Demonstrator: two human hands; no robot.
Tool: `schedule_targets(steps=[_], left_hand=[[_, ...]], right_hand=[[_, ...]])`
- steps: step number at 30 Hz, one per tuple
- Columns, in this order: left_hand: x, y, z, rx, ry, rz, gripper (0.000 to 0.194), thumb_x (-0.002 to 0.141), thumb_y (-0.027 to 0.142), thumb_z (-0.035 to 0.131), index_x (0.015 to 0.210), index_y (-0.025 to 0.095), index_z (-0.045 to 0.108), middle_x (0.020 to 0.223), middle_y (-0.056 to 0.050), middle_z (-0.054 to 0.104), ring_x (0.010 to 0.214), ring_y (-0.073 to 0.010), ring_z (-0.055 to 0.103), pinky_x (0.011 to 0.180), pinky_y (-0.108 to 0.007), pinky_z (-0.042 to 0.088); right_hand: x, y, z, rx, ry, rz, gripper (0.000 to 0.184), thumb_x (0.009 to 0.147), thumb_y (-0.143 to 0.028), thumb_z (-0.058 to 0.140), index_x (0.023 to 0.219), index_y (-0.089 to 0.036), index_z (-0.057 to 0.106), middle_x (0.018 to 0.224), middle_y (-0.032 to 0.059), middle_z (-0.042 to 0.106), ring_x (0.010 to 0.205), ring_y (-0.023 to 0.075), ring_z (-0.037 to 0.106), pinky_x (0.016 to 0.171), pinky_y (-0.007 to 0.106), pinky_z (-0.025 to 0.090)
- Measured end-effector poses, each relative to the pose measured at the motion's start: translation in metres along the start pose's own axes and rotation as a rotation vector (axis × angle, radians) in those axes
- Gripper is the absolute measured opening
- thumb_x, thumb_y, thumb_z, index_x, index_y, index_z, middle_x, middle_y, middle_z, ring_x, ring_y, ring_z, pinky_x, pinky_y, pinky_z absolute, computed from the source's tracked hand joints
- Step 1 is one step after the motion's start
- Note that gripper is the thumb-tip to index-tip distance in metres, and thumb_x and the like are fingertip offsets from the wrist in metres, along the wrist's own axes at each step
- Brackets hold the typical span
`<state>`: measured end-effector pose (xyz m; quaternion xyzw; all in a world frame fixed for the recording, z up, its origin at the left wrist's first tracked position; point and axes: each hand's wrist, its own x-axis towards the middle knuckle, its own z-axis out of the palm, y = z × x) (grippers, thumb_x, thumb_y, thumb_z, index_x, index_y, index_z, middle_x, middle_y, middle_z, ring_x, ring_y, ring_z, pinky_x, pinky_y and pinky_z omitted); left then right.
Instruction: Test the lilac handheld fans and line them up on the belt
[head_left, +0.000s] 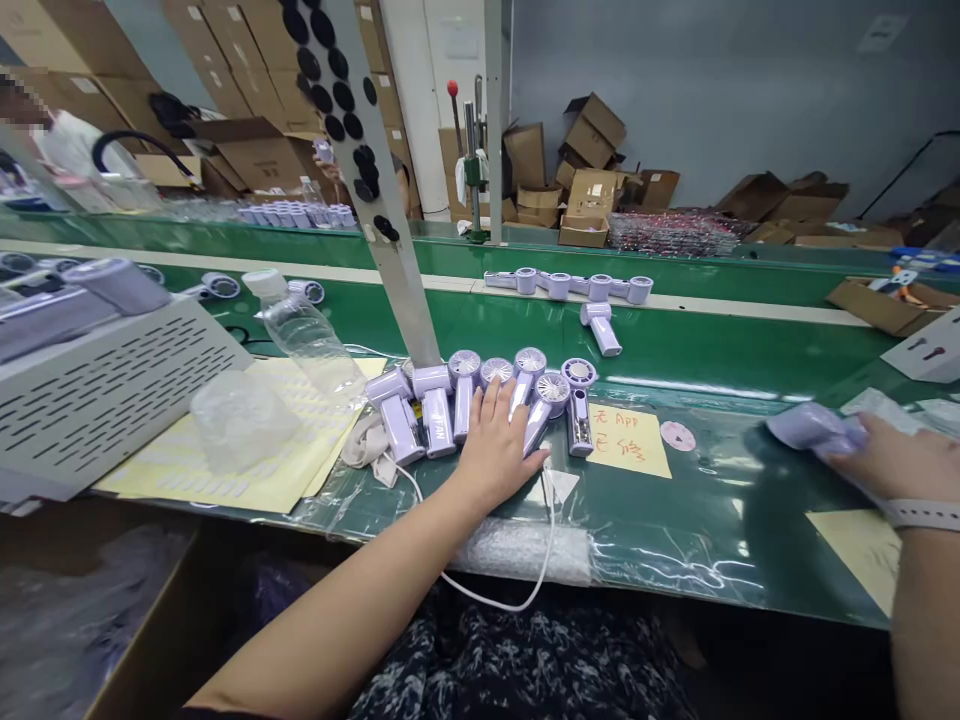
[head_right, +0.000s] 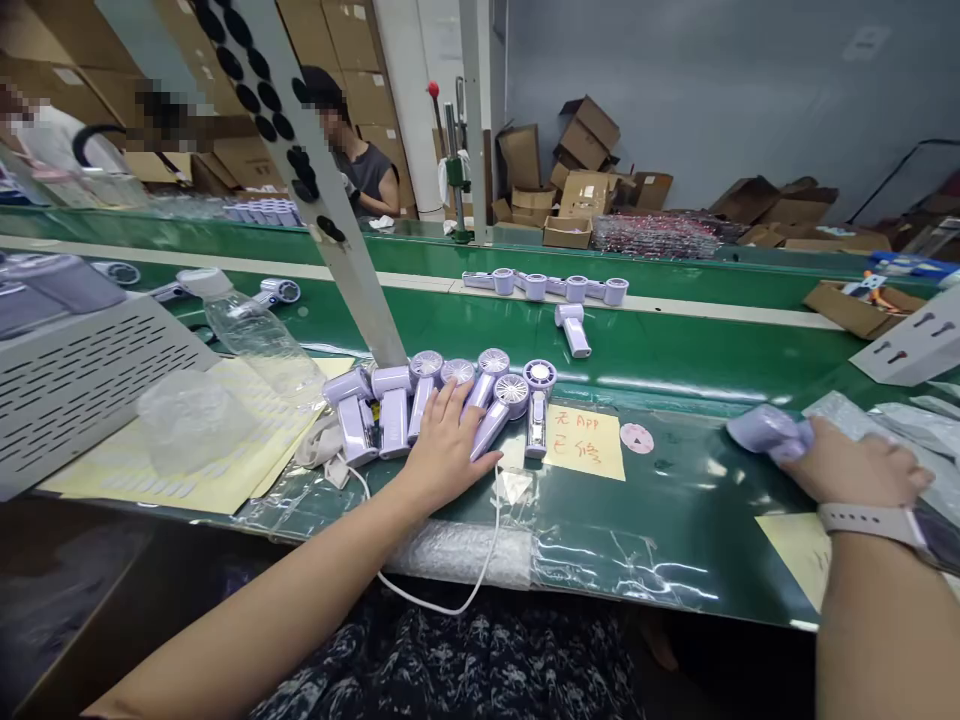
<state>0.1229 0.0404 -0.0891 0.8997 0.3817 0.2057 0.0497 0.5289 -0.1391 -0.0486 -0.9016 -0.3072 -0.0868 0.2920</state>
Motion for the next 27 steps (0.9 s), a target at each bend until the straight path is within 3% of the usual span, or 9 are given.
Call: schedule_targets(steps=[3,5,7,10,12,17,20,23,27], left_hand=[[-0.002,0.007,0.005,0.018,0.011,0.002,0.040,0.084,0.022,0.067,0.122,0.009,0.060,0.162,-0.028,0.039,0.158,-0.0430,0.024,0.128,-0.066,0.017],[-0.005,0.008,0.005,-0.008,0.010,0.011,0.037,0.085,0.016,0.061,0.121,0.007,0.060,0.159,-0.029,0.044,0.157,-0.0417,0.029,0.128,-0.065,0.019],[-0.011,0.005,0.001,-0.035,0.011,0.016,0.034,0.087,0.011,0.057,0.120,0.007,0.059,0.148,-0.029,0.056,0.150,-0.0401,0.043,0.126,-0.066,0.022],[-0.030,-0.004,-0.014,-0.123,0.066,-0.031,0.028,0.091,0.013,0.053,0.118,0.014,0.061,0.121,-0.019,0.073,0.124,-0.0350,0.064,0.118,-0.068,0.033],[-0.047,-0.009,-0.029,-0.285,0.140,-0.114,0.028,0.093,0.021,0.055,0.121,0.019,0.060,0.117,-0.015,0.073,0.116,-0.0334,0.066,0.111,-0.064,0.041],[-0.084,-0.012,-0.060,-1.157,0.202,-0.466,0.062,0.094,0.045,0.064,0.148,0.023,0.043,0.130,-0.015,0.069,0.119,-0.0307,0.065,0.104,-0.048,0.048],[-0.092,-0.007,-0.062,-1.620,0.084,-0.536,0.067,0.073,0.042,0.087,0.131,0.020,0.060,0.116,-0.012,0.074,0.110,-0.0292,0.069,0.091,-0.036,0.053],[-0.086,0.002,-0.058,-1.855,0.021,-0.567,0.048,0.064,0.034,0.094,0.103,0.017,0.072,0.096,-0.007,0.076,0.097,-0.0266,0.072,0.083,-0.034,0.056],[-0.072,0.007,-0.053,-2.091,0.137,-0.538,0.054,0.069,0.053,0.090,0.107,0.017,0.073,0.121,-0.011,0.076,0.112,-0.0313,0.070,0.094,-0.044,0.059]], right_hand=[[0.004,-0.061,0.040,-0.180,-0.073,-0.105,0.048,0.087,-0.026,0.073,0.130,-0.006,0.069,0.153,0.0420,0.039,0.151,0.0513,0.030,0.113,0.067,0.027],[0.006,-0.113,0.085,-0.137,-0.204,-0.247,0.034,0.095,-0.024,0.067,0.127,-0.014,0.071,0.151,0.0269,0.052,0.146,0.0370,0.044,0.117,0.053,0.035],[0.007,-0.157,0.131,-0.096,-0.281,-0.324,0.033,0.099,-0.032,0.067,0.129,-0.020,0.067,0.147,0.0128,0.058,0.134,0.0312,0.056,0.111,0.055,0.046],[0.007,-0.192,0.177,-0.058,-0.312,-0.358,0.037,0.100,-0.037,0.067,0.133,-0.020,0.063,0.144,0.0113,0.059,0.123,0.0289,0.062,0.103,0.053,0.053],[0.005,-0.197,0.187,-0.041,-0.301,-0.338,0.033,0.101,-0.035,0.066,0.130,-0.020,0.065,0.141,0.0117,0.061,0.120,0.0274,0.064,0.101,0.051,0.055],[-0.001,-0.196,0.157,0.067,-0.190,-0.315,0.030,0.101,-0.033,0.067,0.125,-0.017,0.066,0.127,0.0098,0.068,0.108,0.0243,0.069,0.093,0.046,0.059],[-0.021,-0.205,0.116,0.169,-0.146,-0.423,0.018,0.099,-0.024,0.065,0.111,-0.014,0.075,0.108,0.0097,0.075,0.099,0.0250,0.072,0.090,0.045,0.059],[-0.067,-0.221,0.074,0.269,-0.152,-0.619,0.020,0.096,-0.020,0.064,0.102,-0.021,0.083,0.106,0.0099,0.076,0.100,0.0276,0.071,0.091,0.044,0.057],[-0.163,-0.232,0.043,0.381,-0.148,-1.021,0.026,0.096,-0.016,0.058,0.099,-0.023,0.084,0.122,0.0145,0.071,0.101,0.0298,0.069,0.085,0.046,0.058]])
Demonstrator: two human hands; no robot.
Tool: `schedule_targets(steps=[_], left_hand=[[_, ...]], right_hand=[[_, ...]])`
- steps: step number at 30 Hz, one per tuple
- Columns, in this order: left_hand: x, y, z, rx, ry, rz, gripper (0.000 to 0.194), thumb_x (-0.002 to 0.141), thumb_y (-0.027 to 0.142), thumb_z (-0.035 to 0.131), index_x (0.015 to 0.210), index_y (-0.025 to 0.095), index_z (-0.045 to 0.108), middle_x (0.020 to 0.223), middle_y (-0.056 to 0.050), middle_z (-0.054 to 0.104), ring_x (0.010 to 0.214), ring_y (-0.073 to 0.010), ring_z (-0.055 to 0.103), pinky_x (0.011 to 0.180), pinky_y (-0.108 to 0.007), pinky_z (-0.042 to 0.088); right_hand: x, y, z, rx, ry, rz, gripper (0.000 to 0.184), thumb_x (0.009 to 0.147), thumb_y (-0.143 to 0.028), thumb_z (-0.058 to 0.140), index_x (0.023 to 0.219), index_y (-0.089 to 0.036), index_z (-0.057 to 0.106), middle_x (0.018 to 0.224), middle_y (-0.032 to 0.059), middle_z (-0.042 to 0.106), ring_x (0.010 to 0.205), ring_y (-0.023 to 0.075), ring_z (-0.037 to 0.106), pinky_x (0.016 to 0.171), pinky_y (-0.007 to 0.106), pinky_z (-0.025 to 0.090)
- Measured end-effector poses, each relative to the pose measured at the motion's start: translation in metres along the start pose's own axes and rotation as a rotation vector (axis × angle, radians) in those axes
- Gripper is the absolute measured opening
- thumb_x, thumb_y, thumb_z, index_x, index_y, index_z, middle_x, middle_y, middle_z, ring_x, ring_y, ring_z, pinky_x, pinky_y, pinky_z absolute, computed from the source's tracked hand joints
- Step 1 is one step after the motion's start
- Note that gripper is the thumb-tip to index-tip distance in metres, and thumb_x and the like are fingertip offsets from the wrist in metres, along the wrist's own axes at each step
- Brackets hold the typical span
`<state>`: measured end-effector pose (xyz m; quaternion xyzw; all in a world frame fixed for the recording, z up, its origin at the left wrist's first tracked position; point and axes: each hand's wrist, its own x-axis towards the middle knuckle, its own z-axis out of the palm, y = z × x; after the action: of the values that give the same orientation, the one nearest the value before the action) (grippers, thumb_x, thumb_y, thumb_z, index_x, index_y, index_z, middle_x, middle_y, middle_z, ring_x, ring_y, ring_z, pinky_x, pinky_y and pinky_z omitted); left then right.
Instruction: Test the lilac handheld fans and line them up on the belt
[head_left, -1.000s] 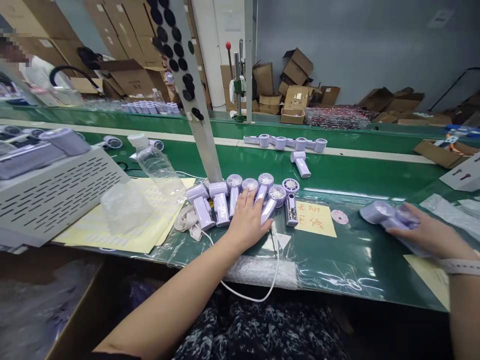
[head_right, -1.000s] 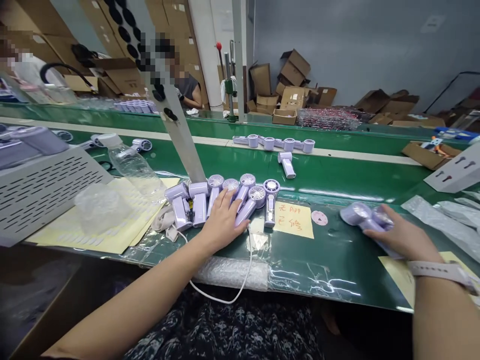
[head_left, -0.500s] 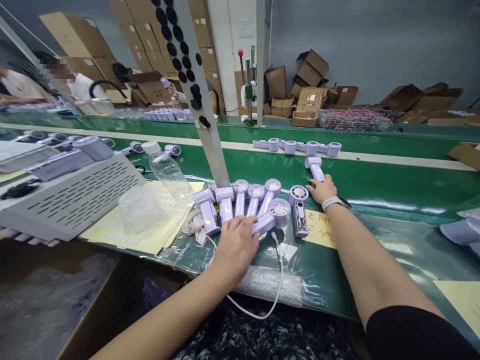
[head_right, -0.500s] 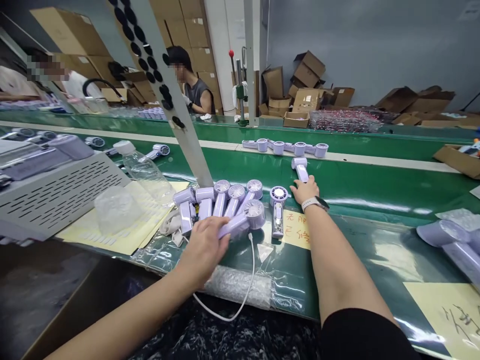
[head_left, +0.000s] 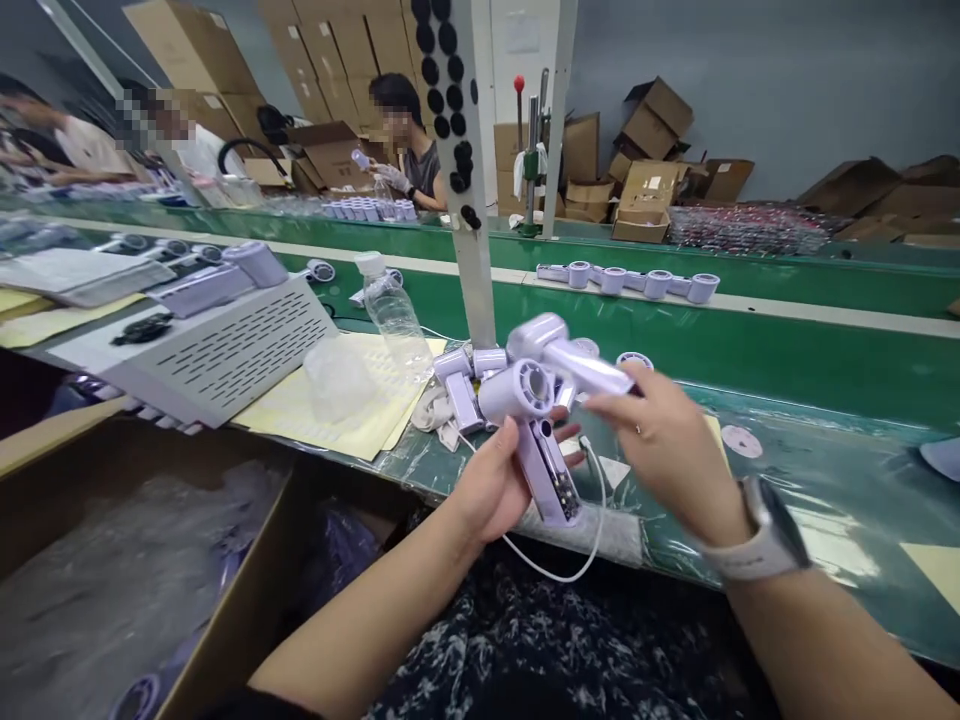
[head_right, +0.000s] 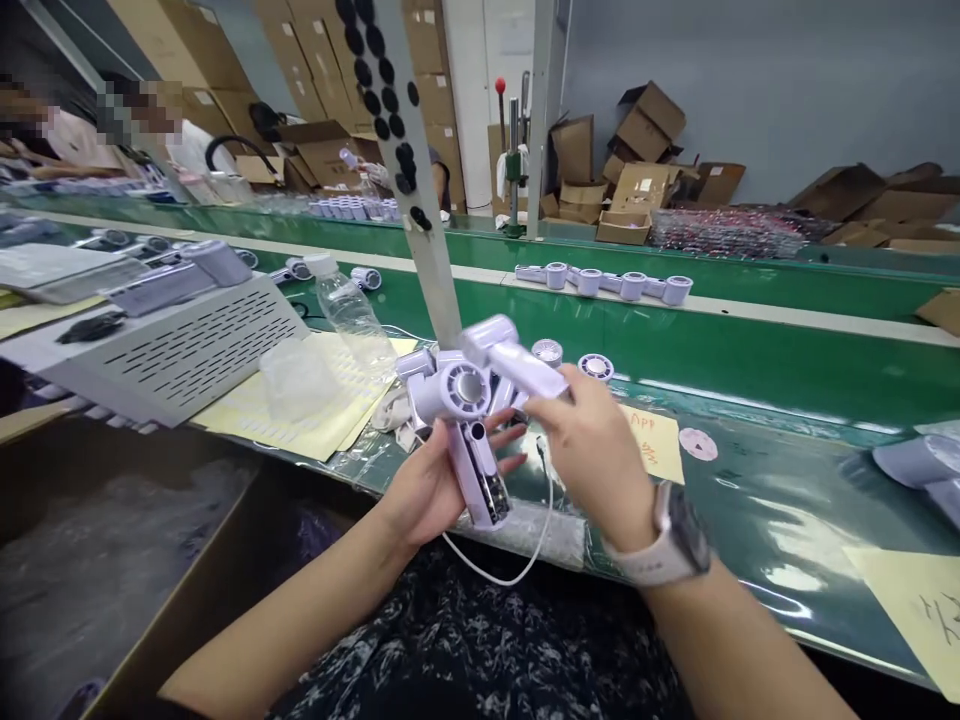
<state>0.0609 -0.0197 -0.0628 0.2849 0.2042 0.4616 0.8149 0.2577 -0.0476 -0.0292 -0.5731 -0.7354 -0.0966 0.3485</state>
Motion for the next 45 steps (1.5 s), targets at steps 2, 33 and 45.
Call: schedule_targets(steps=[2,33,45], left_hand=[[0.003,0.002,-0.006,-0.054,0.048,0.072,0.061,0.069,0.062,0.087,0.106,0.016,0.074,0.116,-0.011,0.078,0.113,-0.0309,0.071,0.098,-0.044,0.058],[-0.011,0.020,0.005,0.020,0.020,0.409,0.072,0.059,0.090,0.071,0.070,0.019,0.061,0.107,-0.009,0.076,0.117,-0.0350,0.069,0.092,-0.044,0.060],[-0.023,0.034,0.010,-0.113,0.069,0.309,0.070,0.068,0.089,0.066,0.066,0.020,0.052,0.110,-0.007,0.074,0.112,-0.0319,0.070,0.085,-0.043,0.062]], right_hand=[[-0.024,-0.032,0.012,0.025,-0.050,-0.101,0.031,0.097,-0.012,0.051,0.097,-0.019,0.082,0.128,0.0189,0.069,0.108,0.0316,0.068,0.088,0.049,0.058],[-0.072,-0.117,0.041,1.251,-0.245,0.658,0.037,0.108,-0.047,0.046,0.079,-0.024,0.049,0.046,-0.0114,0.041,0.034,0.0091,0.041,0.042,0.023,0.030],[-0.062,-0.106,0.030,0.940,-0.170,0.335,0.031,0.107,-0.034,0.050,0.080,-0.023,0.060,0.079,0.0015,0.064,0.073,0.0158,0.061,0.067,0.027,0.046]])
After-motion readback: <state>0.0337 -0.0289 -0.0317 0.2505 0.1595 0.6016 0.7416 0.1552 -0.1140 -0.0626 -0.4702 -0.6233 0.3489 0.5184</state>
